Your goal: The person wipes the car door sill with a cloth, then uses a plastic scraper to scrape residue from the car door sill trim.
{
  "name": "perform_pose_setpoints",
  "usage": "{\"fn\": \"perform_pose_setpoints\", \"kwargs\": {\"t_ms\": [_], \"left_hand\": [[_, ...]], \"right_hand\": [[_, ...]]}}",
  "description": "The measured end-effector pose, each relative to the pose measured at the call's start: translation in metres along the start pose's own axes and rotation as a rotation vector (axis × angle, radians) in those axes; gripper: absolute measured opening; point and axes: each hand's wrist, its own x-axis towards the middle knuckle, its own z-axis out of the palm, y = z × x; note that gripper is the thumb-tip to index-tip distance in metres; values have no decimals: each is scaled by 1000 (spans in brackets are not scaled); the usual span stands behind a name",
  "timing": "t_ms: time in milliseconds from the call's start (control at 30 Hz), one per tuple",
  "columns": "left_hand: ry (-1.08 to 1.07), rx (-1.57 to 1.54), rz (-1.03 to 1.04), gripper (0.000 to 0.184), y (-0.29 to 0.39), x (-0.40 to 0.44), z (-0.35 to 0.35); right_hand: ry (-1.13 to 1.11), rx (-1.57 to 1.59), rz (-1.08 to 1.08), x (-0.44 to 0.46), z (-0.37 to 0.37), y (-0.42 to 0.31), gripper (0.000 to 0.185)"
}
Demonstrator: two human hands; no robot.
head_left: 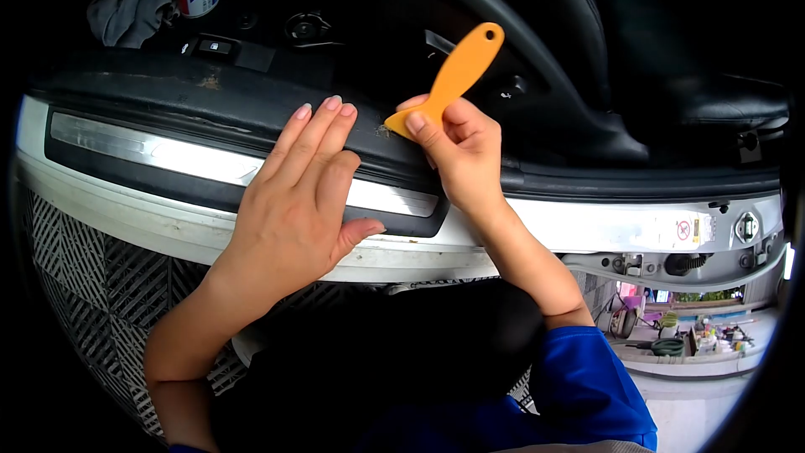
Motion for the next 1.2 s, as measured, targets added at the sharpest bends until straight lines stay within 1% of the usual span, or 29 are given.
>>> {"fn": "perform_pose_setpoints", "kwargs": {"t_ms": [33,67,133,167,300,400,467,500,567,600,667,800,867,933,1000,1033,1067,1133,1200], "left_hand": [[-1,1,0,57,0,0,0],[-2,1,-2,57,1,0,0],[1,-1,-6,57,0,0,0],[2,-1,-3,58,0,0,0],[-5,-7,-1,58,0,0,0],[-1,-11,-1,58,0,0,0],[9,2,1,58,1,0,1],[8,-2,-3,58,1,-1,2],[8,2,-1,57,1,0,1],[7,2,0,57,1,0,1],[2,-7,1,57,1,1,0],[2,-4,0,57,1,1,0],[7,-4,1,57,1,0,1],[11,2,-1,57,1,0,2],[11,8,5,57,1,0,2],[8,6,3,57,1,0,1],[5,4,0,57,1,0,1],[1,3,-2,57,1,0,1],[1,4,-1,57,2,1,0]], "right_hand": [[66,124,19,-1,2,-1,11],[60,122,22,0,4,1,11],[66,33,2,2,8,5,11],[54,-70,-11,3,6,6,11],[-22,-101,-31,4,0,5,11],[-21,-29,12,4,2,-1,11],[69,18,89,3,5,-5,11],[67,17,94,3,7,-4,11],[63,-62,-12,6,9,1,11],[64,-61,-12,7,7,3,11],[-25,-132,-48,8,2,6,13],[-47,-60,-60,6,1,-1,14],[21,82,136,4,-5,-5,15],[29,91,126,5,1,-3,15],[45,-3,26,7,7,-1,14],[21,-58,22,7,4,4,13],[21,-57,23,7,4,5,13],[-47,-19,-26,7,2,4,12],[-48,-13,-1,6,0,0,12]]}}
